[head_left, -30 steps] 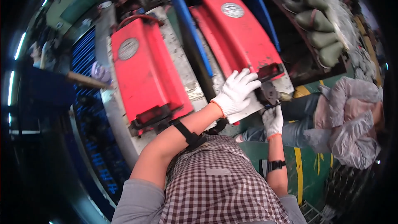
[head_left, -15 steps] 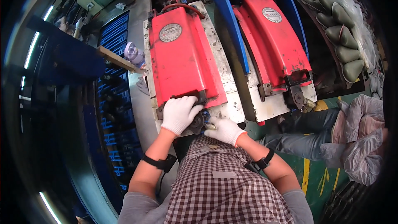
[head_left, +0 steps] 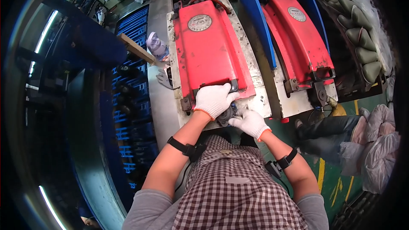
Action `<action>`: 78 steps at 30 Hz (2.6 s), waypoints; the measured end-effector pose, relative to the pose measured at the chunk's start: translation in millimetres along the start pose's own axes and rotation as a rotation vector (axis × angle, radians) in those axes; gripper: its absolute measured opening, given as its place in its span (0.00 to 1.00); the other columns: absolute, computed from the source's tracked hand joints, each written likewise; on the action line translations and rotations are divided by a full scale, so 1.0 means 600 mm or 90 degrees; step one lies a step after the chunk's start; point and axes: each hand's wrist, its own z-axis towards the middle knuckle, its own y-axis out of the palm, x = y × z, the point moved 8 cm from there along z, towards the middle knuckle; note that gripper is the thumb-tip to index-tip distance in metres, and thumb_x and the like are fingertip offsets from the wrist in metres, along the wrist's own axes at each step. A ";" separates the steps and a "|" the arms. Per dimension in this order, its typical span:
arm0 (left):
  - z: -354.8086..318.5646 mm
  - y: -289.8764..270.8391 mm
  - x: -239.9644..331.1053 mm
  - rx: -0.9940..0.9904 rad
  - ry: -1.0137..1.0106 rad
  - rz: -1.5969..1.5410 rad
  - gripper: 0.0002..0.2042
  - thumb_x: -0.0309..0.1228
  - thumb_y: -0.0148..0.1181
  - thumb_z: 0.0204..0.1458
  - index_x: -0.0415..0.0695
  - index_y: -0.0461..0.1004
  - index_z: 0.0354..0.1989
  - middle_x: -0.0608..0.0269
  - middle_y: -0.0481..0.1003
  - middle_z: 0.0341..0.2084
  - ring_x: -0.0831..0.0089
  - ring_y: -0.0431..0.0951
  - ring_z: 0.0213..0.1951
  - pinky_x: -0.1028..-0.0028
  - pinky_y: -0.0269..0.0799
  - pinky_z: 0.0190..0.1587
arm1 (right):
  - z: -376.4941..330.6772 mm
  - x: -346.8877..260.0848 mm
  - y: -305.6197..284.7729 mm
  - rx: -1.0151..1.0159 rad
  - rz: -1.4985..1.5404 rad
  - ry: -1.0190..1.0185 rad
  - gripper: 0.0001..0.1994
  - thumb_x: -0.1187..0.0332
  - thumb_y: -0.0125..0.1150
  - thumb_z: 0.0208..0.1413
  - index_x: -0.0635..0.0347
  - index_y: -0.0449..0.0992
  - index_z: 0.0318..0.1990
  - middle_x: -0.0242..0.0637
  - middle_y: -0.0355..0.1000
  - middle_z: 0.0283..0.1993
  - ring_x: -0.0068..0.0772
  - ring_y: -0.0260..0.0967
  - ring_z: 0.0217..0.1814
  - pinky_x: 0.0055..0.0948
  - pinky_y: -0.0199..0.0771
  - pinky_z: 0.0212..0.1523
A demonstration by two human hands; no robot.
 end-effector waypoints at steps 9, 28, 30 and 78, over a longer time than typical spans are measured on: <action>-0.001 0.002 0.002 0.003 -0.003 -0.004 0.24 0.57 0.54 0.61 0.45 0.78 0.36 0.51 0.81 0.23 0.53 0.84 0.29 0.54 0.77 0.34 | -0.003 0.011 -0.003 0.029 0.028 0.041 0.34 0.43 0.69 0.53 0.67 0.79 0.56 0.57 0.81 0.50 0.55 0.79 0.56 0.43 0.76 0.59; 0.031 0.033 -0.011 -0.253 0.019 -0.117 0.31 0.59 0.52 0.61 0.39 0.79 0.49 0.36 0.80 0.47 0.43 0.80 0.52 0.54 0.73 0.57 | -0.008 0.004 0.001 0.184 -0.091 -0.199 0.25 0.44 0.61 0.56 0.56 0.82 0.48 0.54 0.81 0.40 0.59 0.80 0.45 0.50 0.79 0.52; 0.032 0.047 -0.018 -0.298 -0.009 -0.162 0.32 0.58 0.54 0.61 0.35 0.79 0.51 0.35 0.80 0.47 0.43 0.80 0.53 0.56 0.73 0.57 | -0.003 0.012 0.007 0.147 -0.088 -0.162 0.28 0.42 0.61 0.56 0.57 0.81 0.51 0.55 0.81 0.43 0.58 0.79 0.48 0.48 0.77 0.55; -0.002 0.005 0.030 -0.249 -0.059 -0.248 0.23 0.49 0.55 0.65 0.39 0.77 0.52 0.55 0.79 0.41 0.62 0.75 0.41 0.61 0.73 0.45 | 0.041 0.002 0.010 0.170 -0.113 -0.204 0.27 0.42 0.60 0.51 0.54 0.87 0.46 0.49 0.83 0.42 0.54 0.79 0.47 0.51 0.71 0.54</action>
